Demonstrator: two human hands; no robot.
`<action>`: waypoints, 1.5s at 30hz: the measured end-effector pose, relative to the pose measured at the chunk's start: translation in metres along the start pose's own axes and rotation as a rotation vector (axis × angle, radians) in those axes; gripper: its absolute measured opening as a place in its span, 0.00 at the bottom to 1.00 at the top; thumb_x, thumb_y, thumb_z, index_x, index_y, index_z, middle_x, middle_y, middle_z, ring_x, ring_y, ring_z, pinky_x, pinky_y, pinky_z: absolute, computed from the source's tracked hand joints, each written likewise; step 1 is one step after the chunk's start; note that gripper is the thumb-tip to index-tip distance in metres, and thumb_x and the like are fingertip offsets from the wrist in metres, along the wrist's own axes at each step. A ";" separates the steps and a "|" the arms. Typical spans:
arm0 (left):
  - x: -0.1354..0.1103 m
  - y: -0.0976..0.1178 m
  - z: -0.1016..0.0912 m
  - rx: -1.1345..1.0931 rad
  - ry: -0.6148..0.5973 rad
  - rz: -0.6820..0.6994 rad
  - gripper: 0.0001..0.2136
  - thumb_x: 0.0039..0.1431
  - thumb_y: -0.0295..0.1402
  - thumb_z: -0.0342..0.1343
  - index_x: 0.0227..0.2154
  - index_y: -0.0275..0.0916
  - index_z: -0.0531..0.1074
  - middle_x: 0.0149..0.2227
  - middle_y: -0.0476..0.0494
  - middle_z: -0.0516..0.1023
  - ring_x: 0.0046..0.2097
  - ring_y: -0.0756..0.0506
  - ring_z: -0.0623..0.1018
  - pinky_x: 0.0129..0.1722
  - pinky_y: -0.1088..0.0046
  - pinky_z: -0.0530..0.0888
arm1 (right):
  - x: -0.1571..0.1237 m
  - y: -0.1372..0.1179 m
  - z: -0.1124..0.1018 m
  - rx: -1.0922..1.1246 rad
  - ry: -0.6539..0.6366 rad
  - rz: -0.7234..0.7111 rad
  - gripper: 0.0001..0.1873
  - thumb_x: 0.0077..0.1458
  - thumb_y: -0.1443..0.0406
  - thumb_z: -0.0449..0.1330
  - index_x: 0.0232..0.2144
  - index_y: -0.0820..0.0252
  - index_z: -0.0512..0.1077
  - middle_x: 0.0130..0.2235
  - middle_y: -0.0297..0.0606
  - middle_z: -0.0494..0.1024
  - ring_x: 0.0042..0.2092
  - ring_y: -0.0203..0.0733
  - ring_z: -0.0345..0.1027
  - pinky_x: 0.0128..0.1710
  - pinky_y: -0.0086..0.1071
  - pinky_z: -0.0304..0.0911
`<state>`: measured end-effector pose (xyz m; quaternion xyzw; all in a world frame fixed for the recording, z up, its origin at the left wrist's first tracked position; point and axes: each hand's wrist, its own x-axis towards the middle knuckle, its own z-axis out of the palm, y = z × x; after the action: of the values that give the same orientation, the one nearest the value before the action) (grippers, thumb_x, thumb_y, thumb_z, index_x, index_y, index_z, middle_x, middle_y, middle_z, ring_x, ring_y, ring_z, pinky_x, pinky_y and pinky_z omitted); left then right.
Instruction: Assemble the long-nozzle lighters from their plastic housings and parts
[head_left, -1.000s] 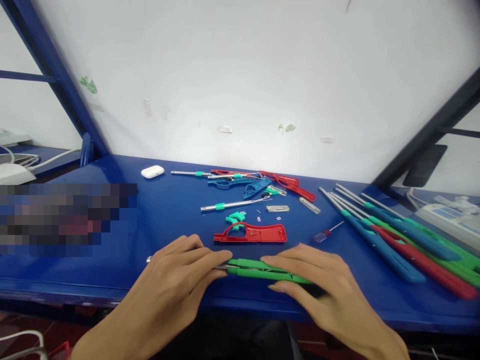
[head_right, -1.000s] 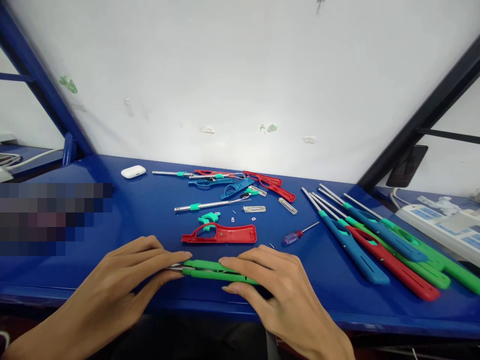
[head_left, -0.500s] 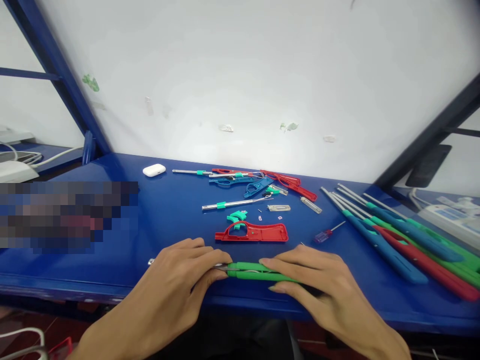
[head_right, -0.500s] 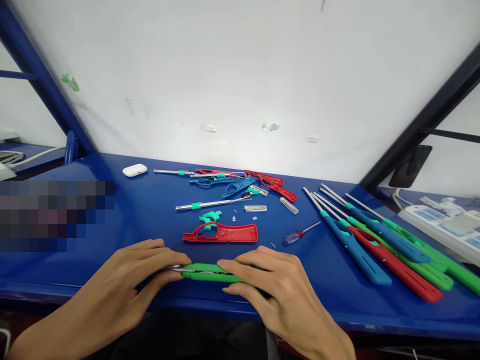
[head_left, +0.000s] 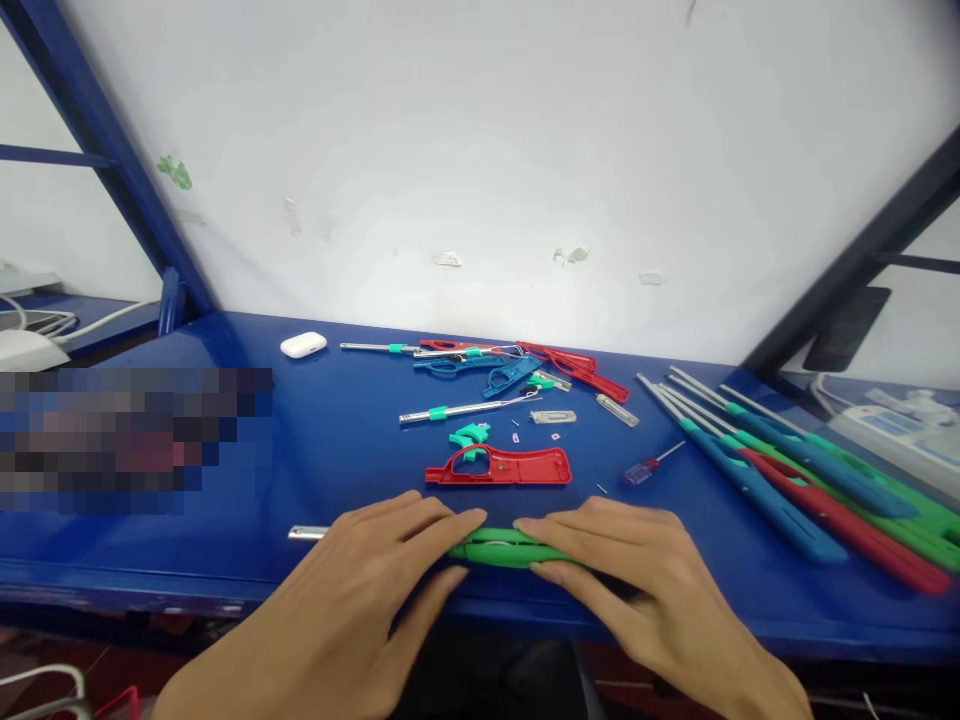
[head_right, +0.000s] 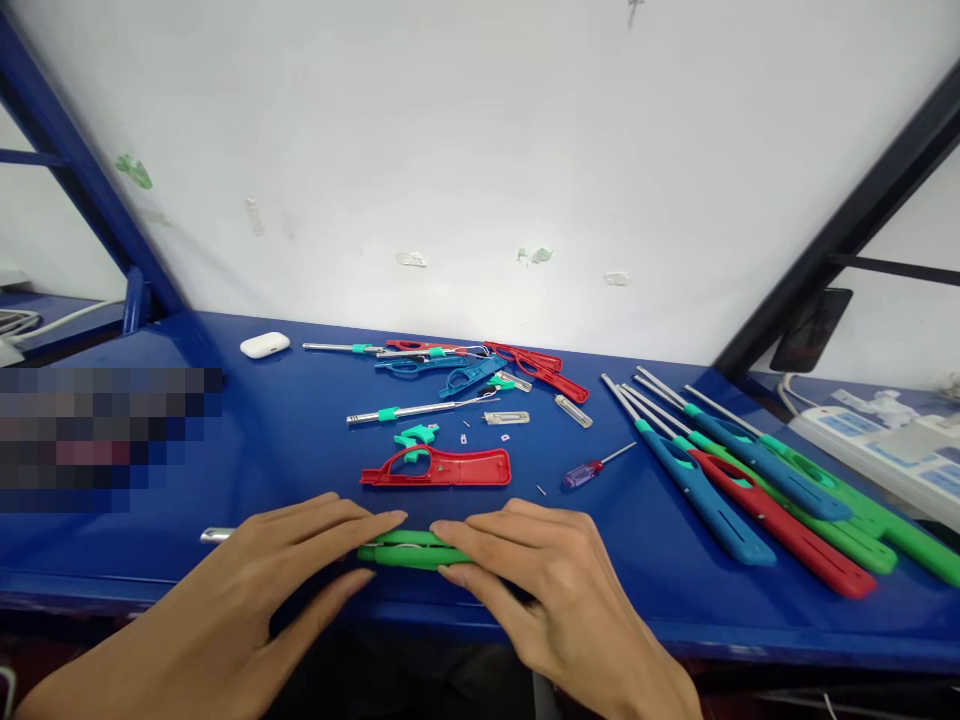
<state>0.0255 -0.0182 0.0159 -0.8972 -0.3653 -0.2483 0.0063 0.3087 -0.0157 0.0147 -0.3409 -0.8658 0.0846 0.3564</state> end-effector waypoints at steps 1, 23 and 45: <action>0.002 0.002 0.001 -0.001 0.021 0.012 0.15 0.77 0.36 0.49 0.62 0.46 0.69 0.55 0.47 0.82 0.54 0.41 0.82 0.55 0.62 0.79 | 0.000 0.000 0.000 0.007 -0.005 -0.001 0.13 0.68 0.67 0.66 0.53 0.53 0.81 0.48 0.31 0.88 0.44 0.38 0.83 0.49 0.30 0.72; 0.004 -0.001 0.022 -0.101 0.207 0.096 0.22 0.70 0.15 0.48 0.59 0.45 0.71 0.55 0.47 0.81 0.54 0.47 0.80 0.58 0.67 0.73 | -0.006 -0.001 0.009 -0.160 0.085 -0.051 0.15 0.70 0.65 0.63 0.57 0.53 0.77 0.47 0.34 0.88 0.37 0.40 0.80 0.37 0.34 0.71; 0.013 -0.002 0.014 -0.121 0.126 0.135 0.15 0.74 0.22 0.46 0.57 0.40 0.70 0.44 0.45 0.81 0.43 0.46 0.82 0.45 0.70 0.80 | -0.005 -0.002 0.007 -0.211 0.027 -0.121 0.16 0.70 0.66 0.64 0.58 0.56 0.77 0.48 0.35 0.87 0.37 0.40 0.81 0.37 0.35 0.73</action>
<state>0.0380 -0.0059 0.0093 -0.9011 -0.2871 -0.3248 -0.0080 0.3054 -0.0203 0.0071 -0.3245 -0.8840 -0.0333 0.3348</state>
